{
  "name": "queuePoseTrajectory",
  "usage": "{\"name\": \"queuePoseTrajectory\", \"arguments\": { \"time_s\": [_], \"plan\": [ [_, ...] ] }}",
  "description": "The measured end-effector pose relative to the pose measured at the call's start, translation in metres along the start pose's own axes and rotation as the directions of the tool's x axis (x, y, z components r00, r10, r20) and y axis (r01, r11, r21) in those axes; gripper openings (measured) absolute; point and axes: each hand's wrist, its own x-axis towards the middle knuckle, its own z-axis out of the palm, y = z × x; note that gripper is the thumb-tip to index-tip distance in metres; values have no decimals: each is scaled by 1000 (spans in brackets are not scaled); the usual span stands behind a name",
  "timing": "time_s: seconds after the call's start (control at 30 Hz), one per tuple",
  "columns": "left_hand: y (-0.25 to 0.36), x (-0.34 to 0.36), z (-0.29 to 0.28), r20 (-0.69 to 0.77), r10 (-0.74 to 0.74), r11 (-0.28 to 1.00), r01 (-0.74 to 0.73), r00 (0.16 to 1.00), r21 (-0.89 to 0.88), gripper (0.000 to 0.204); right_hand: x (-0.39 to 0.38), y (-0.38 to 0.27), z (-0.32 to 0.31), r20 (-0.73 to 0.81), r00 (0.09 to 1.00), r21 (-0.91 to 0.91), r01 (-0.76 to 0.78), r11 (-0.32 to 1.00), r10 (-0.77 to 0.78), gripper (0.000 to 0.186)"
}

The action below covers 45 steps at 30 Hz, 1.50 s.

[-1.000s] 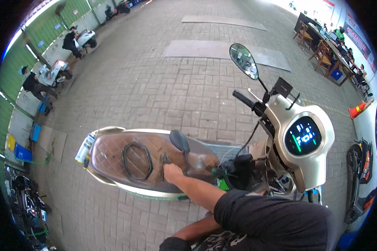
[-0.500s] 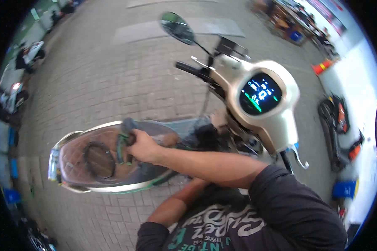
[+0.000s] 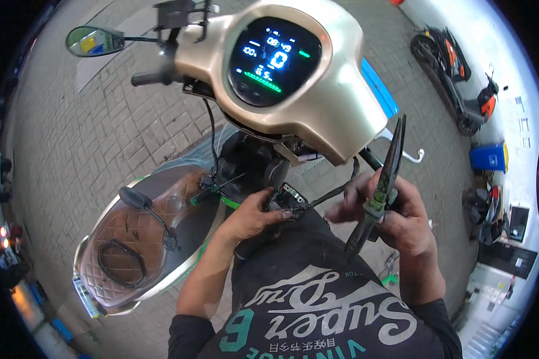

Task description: The person disassembles a scooter's handlebar using a screwdriver and pliers. They remove screws from the housing, detach a side mirror, and use pliers to grip and pull components inside the handlebar mechanism.

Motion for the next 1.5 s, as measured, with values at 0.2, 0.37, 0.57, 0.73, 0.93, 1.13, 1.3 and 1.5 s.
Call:
{"name": "queuePoseTrajectory", "arguments": {
  "time_s": [0.2,0.37,0.57,0.73,0.93,1.13,1.3,1.5],
  "plan": [
    [11,-10,1,-21,23,996,-22,1000,82,56,-17,24,-23,-30,993,-56,-120,991,118,23],
    [21,-17,3,-114,91,973,-64,989,221,54,-15,24,-23,-103,921,-156,-387,909,375,22],
    [40,-26,15,-197,50,961,6,979,276,56,-6,20,-16,-169,901,-666,-403,627,399,23],
    [47,-34,22,-234,-6,972,61,972,228,61,-11,27,-13,-94,940,-793,-270,546,327,20],
    [39,-41,26,-276,167,915,-44,947,401,66,-14,16,-2,-27,968,-840,-158,520,251,20],
    [39,-45,39,-275,257,903,-129,926,410,66,-19,19,6,-76,898,-833,-296,468,433,25],
    [32,-49,44,-285,317,868,-156,905,471,64,-20,21,11,-51,909,-874,-241,422,414,26],
    [25,-50,51,-323,352,835,-139,879,533,62,-23,23,13,-61,926,-904,-209,373,373,27]
  ]
}}
